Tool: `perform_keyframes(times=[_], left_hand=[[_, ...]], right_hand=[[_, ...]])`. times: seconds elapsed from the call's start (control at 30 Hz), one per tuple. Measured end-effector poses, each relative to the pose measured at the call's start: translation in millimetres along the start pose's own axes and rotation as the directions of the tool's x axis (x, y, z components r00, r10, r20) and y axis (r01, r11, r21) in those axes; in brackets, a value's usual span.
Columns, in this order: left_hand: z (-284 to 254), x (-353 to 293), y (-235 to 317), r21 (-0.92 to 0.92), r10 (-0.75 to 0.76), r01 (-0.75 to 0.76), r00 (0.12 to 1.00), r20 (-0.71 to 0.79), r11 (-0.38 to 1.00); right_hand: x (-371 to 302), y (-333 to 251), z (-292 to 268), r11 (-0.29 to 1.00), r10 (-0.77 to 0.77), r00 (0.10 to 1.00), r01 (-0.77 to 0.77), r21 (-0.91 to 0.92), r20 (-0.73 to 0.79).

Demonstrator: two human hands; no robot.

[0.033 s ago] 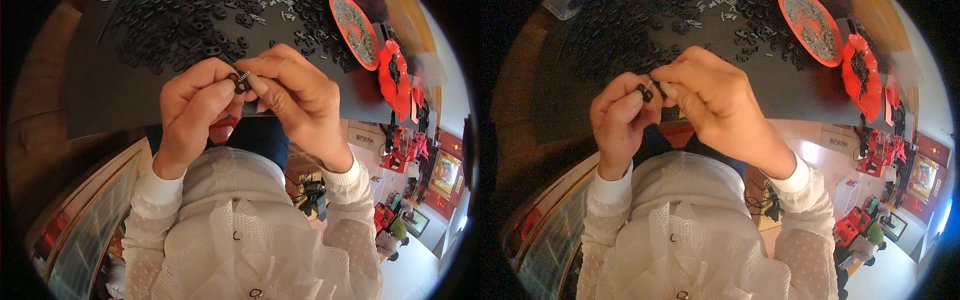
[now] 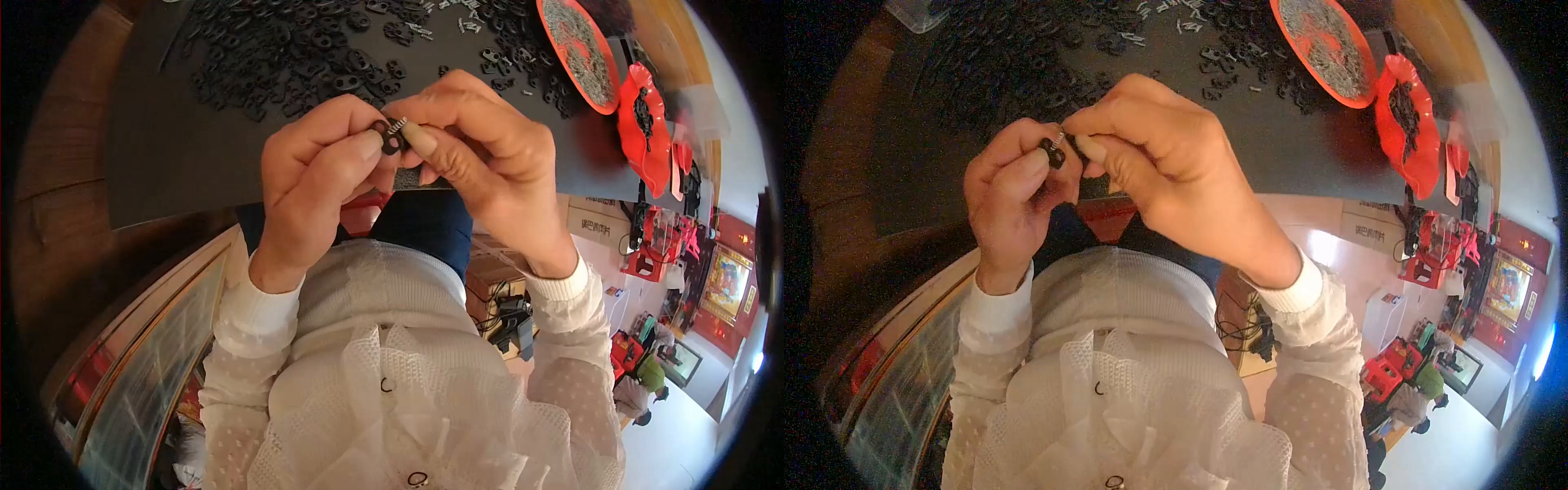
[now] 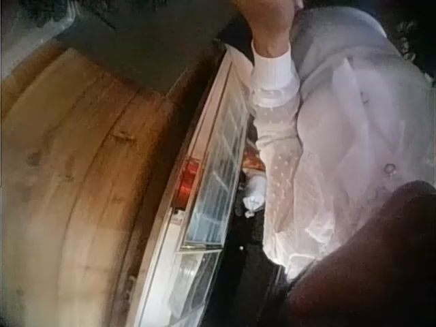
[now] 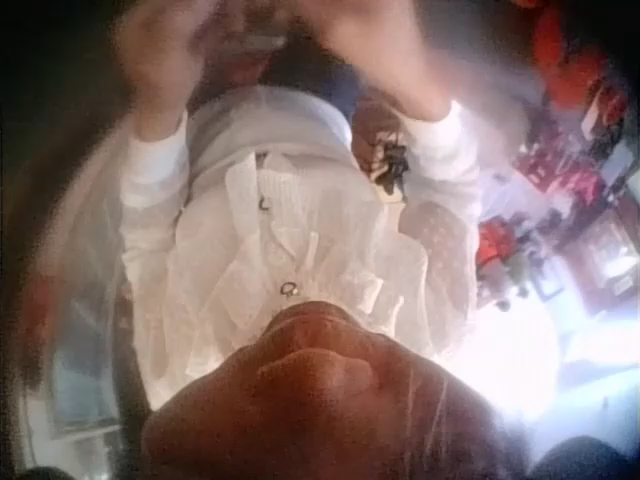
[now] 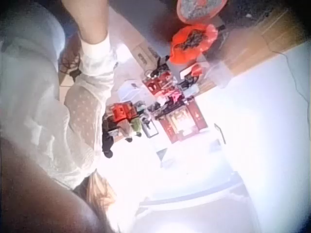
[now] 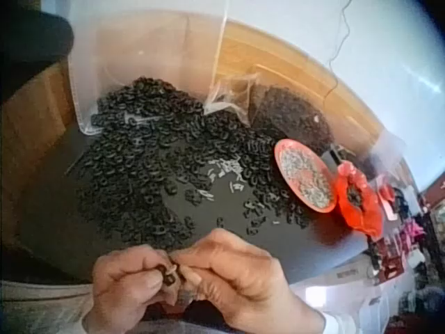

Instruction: The person assembles cord locks by hand, picking up plastic components and springs from the table, inserting the springs into the plastic pieces, and pressing the parts together.

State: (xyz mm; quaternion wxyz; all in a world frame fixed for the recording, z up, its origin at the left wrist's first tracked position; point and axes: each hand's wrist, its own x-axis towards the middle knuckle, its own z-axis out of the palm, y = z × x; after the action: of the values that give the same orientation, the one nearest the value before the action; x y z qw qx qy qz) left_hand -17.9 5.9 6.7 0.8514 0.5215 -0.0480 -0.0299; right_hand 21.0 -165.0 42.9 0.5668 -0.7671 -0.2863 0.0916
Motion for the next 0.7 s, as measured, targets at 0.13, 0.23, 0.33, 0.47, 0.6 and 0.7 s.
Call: perform_keyframes(times=[0.13,0.23,0.33,0.47,0.6,0.7], left_hand=[[-6.5,0.5,-3.1,-0.001,0.008,-0.008,0.997,0.082,1.000],[-0.8,-0.2,-2.6,0.005,0.001,-0.002,1.000,0.013,1.000],[-2.7,0.6,-5.0,-0.011,-0.001,0.002,0.999,0.033,1.000],[-3.8,4.1,0.1,0.038,-0.043,0.040,0.995,0.091,0.998],[-3.7,9.8,0.6,0.125,-0.025,0.010,0.992,0.121,0.992],[-1.1,11.5,2.9,0.136,-0.057,0.041,0.991,0.118,0.990]], right_hand=[[3.1,3.8,-2.6,0.919,0.214,0.971,-0.236,0.316,0.106],[3.8,-0.5,-4.1,0.865,0.346,0.923,-0.383,0.323,0.168],[4.9,-3.3,-4.0,0.846,0.373,0.906,-0.421,0.327,0.200],[6.7,2.9,-17.5,0.891,0.327,0.927,-0.367,0.267,0.181],[9.9,8.4,-25.9,0.897,0.297,0.934,-0.344,0.279,0.197],[11.4,8.5,-30.2,0.870,0.307,0.914,-0.383,0.311,0.266]])
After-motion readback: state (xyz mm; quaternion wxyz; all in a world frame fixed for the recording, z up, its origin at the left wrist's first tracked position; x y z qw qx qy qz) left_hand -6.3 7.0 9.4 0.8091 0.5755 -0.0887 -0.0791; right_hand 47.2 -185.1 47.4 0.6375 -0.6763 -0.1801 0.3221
